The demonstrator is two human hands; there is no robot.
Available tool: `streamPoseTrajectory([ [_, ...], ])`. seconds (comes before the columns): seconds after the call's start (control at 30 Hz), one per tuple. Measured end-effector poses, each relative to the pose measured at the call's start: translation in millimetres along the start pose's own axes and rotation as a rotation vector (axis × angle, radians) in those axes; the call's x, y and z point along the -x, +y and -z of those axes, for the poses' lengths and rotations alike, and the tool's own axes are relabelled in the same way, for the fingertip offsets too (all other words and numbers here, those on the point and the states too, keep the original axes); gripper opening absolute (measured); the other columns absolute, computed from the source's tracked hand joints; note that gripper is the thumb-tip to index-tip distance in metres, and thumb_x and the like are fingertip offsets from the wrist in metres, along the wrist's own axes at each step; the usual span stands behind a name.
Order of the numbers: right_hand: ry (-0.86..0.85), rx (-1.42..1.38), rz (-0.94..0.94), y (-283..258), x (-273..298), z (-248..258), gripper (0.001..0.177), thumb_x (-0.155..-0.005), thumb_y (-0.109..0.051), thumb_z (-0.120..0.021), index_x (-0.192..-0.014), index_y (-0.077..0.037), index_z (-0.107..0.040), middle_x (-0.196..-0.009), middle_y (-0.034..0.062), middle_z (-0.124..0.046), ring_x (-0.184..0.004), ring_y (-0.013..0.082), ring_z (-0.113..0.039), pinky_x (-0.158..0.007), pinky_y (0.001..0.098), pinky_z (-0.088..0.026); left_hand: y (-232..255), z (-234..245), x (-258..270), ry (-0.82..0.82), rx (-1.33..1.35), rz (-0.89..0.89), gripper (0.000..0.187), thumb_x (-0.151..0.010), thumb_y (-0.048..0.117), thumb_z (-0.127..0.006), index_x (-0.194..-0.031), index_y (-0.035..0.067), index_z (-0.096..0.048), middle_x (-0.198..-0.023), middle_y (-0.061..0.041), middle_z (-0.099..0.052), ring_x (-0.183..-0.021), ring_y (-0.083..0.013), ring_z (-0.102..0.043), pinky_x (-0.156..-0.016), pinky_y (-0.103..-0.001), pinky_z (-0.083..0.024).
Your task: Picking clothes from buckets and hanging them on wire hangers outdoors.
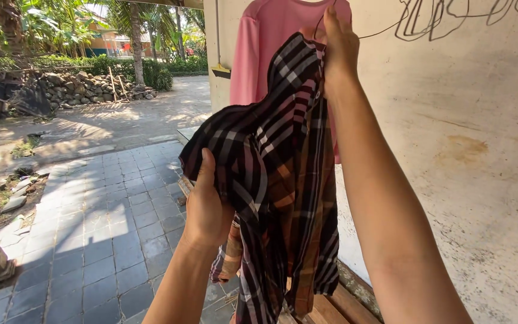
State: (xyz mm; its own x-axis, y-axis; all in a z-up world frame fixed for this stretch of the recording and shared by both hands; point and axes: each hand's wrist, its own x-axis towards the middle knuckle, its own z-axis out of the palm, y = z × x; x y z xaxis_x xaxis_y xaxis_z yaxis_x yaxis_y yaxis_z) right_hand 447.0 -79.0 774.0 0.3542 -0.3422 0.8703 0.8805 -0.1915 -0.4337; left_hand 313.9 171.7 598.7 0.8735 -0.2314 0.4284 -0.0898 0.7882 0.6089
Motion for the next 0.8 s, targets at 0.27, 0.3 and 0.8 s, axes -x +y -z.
streamPoseTrajectory([
  [0.27,-0.075,0.012,-0.195,-0.5,-16.4,12.5,0.037,-0.114,-0.028,-0.051,-0.132,0.002,-0.063,-0.079,0.0006,-0.058,-0.066,0.0110,-0.059,-0.059,0.0274,-0.056,10.4,16.2,11.1,0.053,-0.064,0.048,0.065,-0.102,0.049,-0.043,-0.141,-0.001,-0.055,-0.137,-0.012,-0.064,-0.120,-0.0227,-0.063,-0.105,-0.038,-0.050],
  [0.3,-0.118,0.025,-0.196,-15.6,-6.3,11.1,0.034,-0.108,-0.025,-0.049,-0.135,-0.006,-0.059,-0.075,-0.0003,-0.056,-0.061,0.0105,-0.055,-0.053,0.0273,-0.050,12.3,15.1,13.4,0.052,-0.104,0.053,0.064,-0.101,0.049,-0.043,-0.141,0.001,-0.055,-0.137,-0.010,-0.065,-0.121,-0.0213,-0.064,-0.104,-0.036,-0.051],
  [0.8,-0.477,0.093,-0.438,-35.8,323.5,81.8,0.029,-0.101,-0.011,-0.051,-0.129,-0.004,-0.054,-0.083,0.0010,-0.062,-0.080,0.0085,-0.058,-0.079,0.0268,-0.048,1.9,107.7,46.2,0.223,-0.060,0.241,0.061,-0.103,0.053,-0.041,-0.122,0.001,-0.067,-0.109,-0.012,-0.074,-0.095,-0.0240,-0.072,-0.086,-0.041,-0.060],
])
